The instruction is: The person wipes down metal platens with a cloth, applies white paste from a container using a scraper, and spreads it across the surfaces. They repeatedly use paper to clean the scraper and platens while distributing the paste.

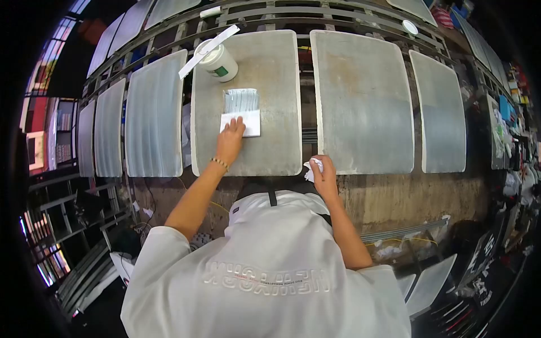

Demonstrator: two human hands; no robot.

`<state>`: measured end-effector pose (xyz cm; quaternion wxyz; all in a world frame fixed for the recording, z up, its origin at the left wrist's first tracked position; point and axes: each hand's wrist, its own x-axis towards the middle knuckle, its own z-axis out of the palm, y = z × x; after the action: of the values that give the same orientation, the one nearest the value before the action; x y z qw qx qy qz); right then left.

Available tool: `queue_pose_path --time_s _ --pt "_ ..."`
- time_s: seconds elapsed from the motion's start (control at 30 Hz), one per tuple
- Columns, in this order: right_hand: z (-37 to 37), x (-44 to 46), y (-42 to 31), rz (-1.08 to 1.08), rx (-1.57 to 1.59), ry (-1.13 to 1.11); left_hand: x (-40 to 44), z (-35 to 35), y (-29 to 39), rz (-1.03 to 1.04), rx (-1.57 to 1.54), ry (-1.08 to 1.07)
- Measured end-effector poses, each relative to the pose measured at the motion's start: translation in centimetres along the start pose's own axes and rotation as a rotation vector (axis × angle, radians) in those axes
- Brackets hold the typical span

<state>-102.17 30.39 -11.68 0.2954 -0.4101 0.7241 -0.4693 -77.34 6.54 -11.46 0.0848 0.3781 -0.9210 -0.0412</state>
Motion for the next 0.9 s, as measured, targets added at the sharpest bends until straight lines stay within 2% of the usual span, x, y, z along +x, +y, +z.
queue_pose_path --time_s 0.1,0.17,0.2,0.23,0.27,0.33,0.4,0.43,0.5,0.53,0.6,0.67,0.73,0.8,0.83,0.9 --pt "-0.6 1.9 -1.0 -0.043 0.017 -0.034 -6.0 -1.3 3.1 -0.088 0.008 -0.084" --pt "-0.7 3.2 -0.5 -0.082 0.038 -0.066 -10.0 -1.2 3.4 0.028 0.017 0.074" --pt "-0.8 4.0 -1.1 0.008 0.127 -0.097 -10.2 -2.5 3.5 0.02 0.029 0.085" --pt "-0.8 4.7 -1.4 0.102 0.212 -0.127 -9.9 -4.5 3.9 -0.105 -0.064 -0.053" --pt "-0.6 5.3 -1.3 0.093 0.213 -0.131 -9.8 -5.9 4.0 -0.23 -0.161 -0.194" --pt "-0.1 6.1 -0.7 0.061 0.269 -0.059 -7.7 -6.5 1.4 -0.23 -0.13 0.086" --pt "-0.2 6.4 -1.4 0.073 0.281 -0.073 -4.2 -7.5 -1.3 -0.361 -0.059 0.238" --pt "-0.1 6.4 -1.7 0.09 0.298 -0.079 -3.0 -6.4 -3.3 -0.367 -0.057 0.24" --pt "0.1 5.9 -1.5 0.076 0.273 -0.084 -2.1 -3.2 -7.2 -0.39 0.177 0.334" --pt "0.0 5.6 -1.2 0.064 0.244 -0.083 -2.3 -2.5 -6.6 -0.387 0.177 0.333" --pt "0.0 4.8 -0.4 0.101 0.253 -0.085 -3.6 -0.7 -3.8 -0.424 0.205 0.121" --pt "-0.2 3.5 0.4 0.135 0.263 -0.096 -6.3 -0.4 -1.3 -0.429 0.173 0.071" --pt "0.0 3.0 0.6 0.274 0.476 -0.037 -8.4 -1.8 -0.4 -0.436 0.159 0.036" --pt "0.0 3.5 0.6 0.315 0.555 -0.055 -9.4 -4.4 -1.1 -0.393 -0.029 -0.219" --pt "-0.3 3.5 0.0 0.364 0.621 -0.068 -9.0 -6.0 -1.0 -0.38 -0.023 -0.223" --pt "-0.5 4.0 -0.7 0.324 0.629 -0.053 -8.2 -8.3 -0.6 -0.482 -0.515 0.051"
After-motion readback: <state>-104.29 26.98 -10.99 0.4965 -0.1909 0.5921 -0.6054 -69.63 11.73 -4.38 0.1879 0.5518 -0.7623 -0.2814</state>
